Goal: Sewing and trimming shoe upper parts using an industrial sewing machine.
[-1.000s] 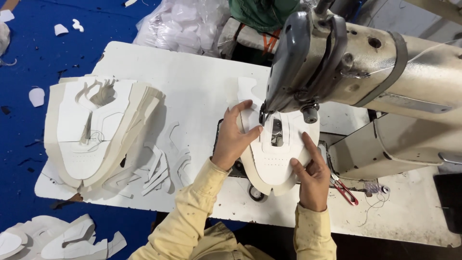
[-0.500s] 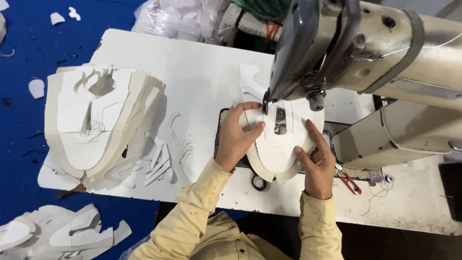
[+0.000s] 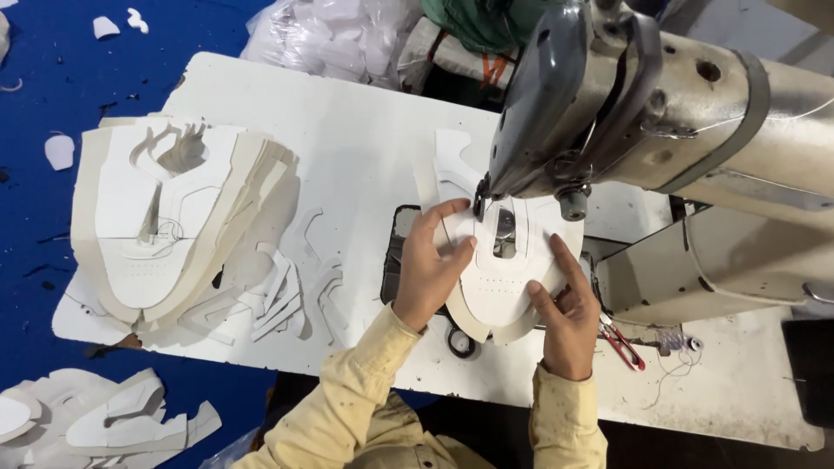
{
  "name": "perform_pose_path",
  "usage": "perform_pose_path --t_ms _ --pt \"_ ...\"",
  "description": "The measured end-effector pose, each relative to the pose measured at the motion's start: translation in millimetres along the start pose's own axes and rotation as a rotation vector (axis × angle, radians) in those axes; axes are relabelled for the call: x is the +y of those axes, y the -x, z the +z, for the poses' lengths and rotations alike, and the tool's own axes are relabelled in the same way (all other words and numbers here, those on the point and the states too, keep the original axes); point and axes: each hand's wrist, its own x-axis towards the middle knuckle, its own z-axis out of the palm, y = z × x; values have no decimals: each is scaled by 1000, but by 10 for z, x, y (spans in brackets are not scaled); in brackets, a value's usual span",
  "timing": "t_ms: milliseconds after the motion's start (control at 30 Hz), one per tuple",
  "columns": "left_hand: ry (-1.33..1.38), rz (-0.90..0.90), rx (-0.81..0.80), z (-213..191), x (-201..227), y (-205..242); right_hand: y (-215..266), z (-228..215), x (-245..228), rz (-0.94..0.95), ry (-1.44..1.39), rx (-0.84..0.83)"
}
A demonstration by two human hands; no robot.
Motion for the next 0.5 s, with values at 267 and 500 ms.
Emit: perform_pose_path --t_ms 267,500 --pt "-83 93 -6 -24 -136 -217 -142 21 3 32 -46 24" --pt "210 24 -27 -44 -280 -259 -374 -292 13 88 64 59"
